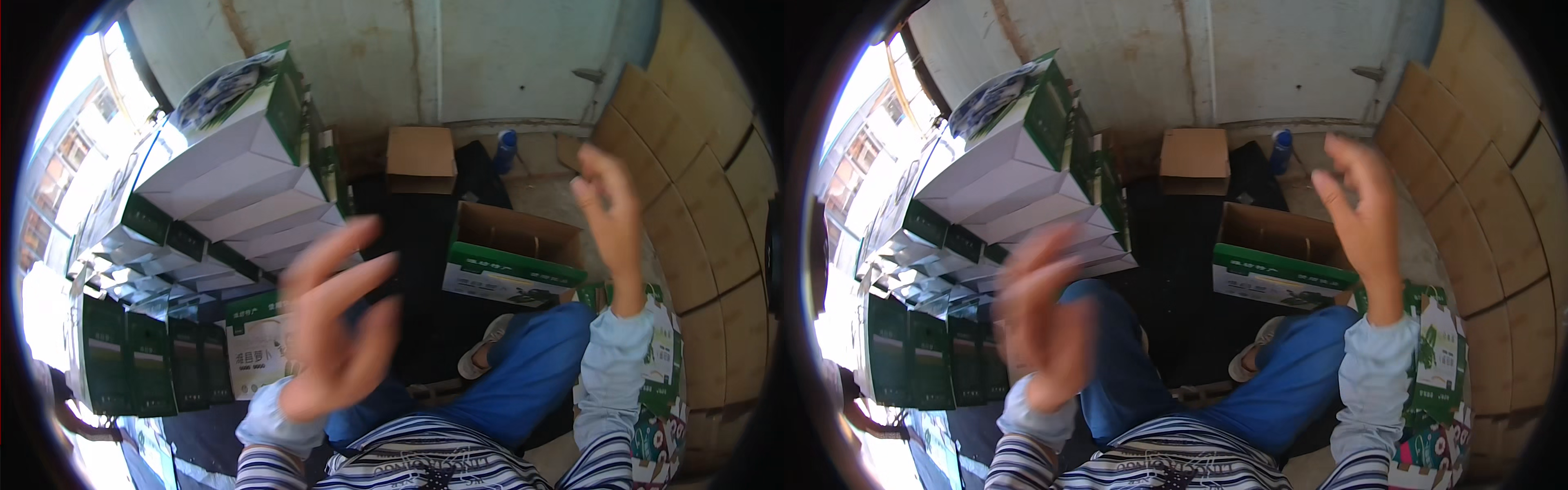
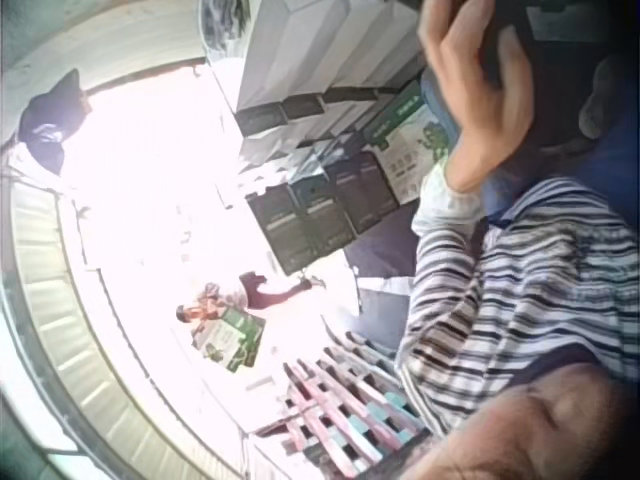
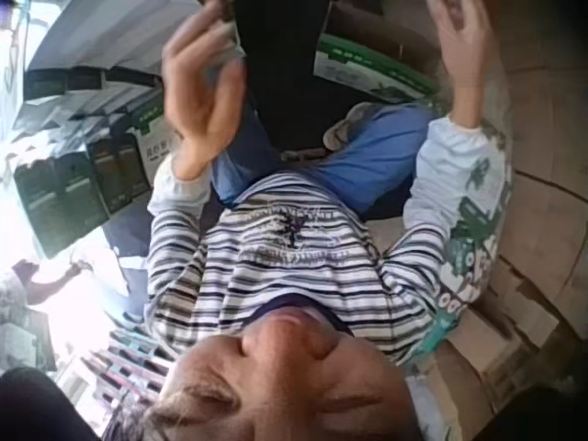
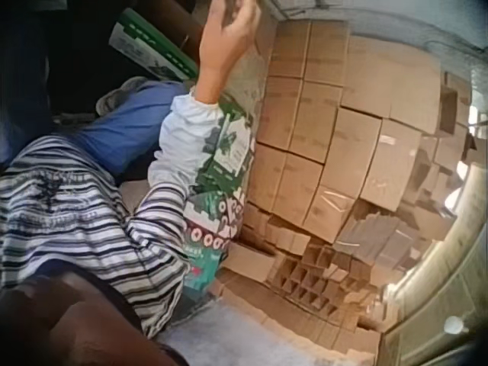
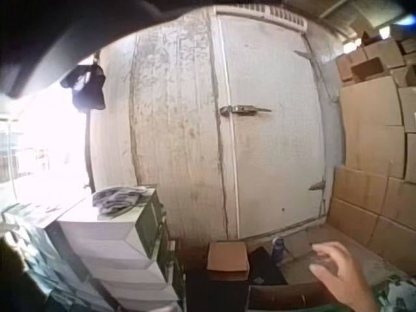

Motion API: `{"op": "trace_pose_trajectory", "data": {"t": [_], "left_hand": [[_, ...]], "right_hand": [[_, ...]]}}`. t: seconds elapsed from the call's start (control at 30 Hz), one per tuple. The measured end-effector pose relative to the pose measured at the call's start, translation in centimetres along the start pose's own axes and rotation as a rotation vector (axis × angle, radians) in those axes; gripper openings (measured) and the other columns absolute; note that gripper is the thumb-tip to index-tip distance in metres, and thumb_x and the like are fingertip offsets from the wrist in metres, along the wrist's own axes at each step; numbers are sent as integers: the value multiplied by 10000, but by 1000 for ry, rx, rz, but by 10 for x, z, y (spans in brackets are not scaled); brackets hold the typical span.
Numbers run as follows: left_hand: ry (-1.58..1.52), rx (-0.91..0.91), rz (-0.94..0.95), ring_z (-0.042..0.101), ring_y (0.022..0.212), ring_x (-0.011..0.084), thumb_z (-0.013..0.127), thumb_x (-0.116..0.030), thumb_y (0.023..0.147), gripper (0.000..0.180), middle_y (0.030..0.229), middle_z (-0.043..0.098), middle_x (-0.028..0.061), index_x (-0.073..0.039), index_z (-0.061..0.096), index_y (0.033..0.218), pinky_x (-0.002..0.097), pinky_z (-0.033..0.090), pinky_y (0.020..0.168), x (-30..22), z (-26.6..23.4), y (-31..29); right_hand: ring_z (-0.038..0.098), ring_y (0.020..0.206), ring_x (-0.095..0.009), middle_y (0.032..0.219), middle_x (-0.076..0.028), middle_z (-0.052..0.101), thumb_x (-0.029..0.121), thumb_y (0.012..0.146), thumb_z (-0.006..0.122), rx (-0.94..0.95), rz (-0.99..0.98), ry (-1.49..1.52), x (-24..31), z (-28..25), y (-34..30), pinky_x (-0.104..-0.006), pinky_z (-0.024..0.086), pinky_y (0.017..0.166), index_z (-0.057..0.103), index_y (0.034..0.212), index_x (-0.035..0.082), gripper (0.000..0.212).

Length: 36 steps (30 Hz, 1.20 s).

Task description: The person folds flat cardboard sheets into packaging boxes by hand and stacks the assembled boxes onto a pile.

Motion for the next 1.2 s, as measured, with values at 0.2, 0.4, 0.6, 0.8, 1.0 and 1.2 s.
{"op": "trace_pose_trajectory", "data": {"t": [0.2,0.4,0.6,0.8,1.0,1.2], "left_hand": [[-84,525,-317,509,1087,361,647,-145,766,378,1182,516,187,-9,541,1102,415,430,895,92,145,-101],[-151,740,-554,523,1050,358,625,-216,797,396,1130,532,200,1,540,1117,401,439,880,134,171,-133],[-131,574,-622,539,1019,358,610,-243,825,391,1088,547,201,11,539,1114,388,444,867,164,167,-150],[-50,498,-807,554,994,367,582,-279,854,406,1082,545,208,13,520,1129,395,456,838,167,150,-156],[-107,603,-708,539,1018,394,589,-303,843,493,1102,522,252,41,457,1171,427,457,846,164,157,-182],[11,827,-658,516,1061,392,653,-352,788,580,1154,493,249,49,465,1164,421,457,865,174,162,-205]], "right_hand": [[553,1002,-343,1048,-175,584,258,737,697,700,38,-352,-137,112,-116,-408,449,838,542,1141,38,485],[568,956,-359,989,-154,604,176,738,673,943,161,-448,-156,155,-122,-436,449,808,579,965,57,274],[576,879,-296,852,-87,579,69,729,613,845,-177,-341,-113,179,-124,-408,483,715,588,875,88,149],[551,843,-251,845,-58,553,10,699,571,921,-432,-189,-78,192,-150,-372,490,672,590,842,92,165],[552,824,-257,820,-63,562,102,764,586,954,-398,-140,-62,194,-161,-373,475,705,596,834,72,77],[558,840,-288,861,-91,584,248,805,619,667,-180,-77,-61,178,-124,-390,456,739,617,864,69,188]]}}
Point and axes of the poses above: each hand's wrist, its own y-axis towards the middle knuckle, its own z-axis out of the palm, x = y × z, the point moved 4 cm from there along y, towards the middle knuckle
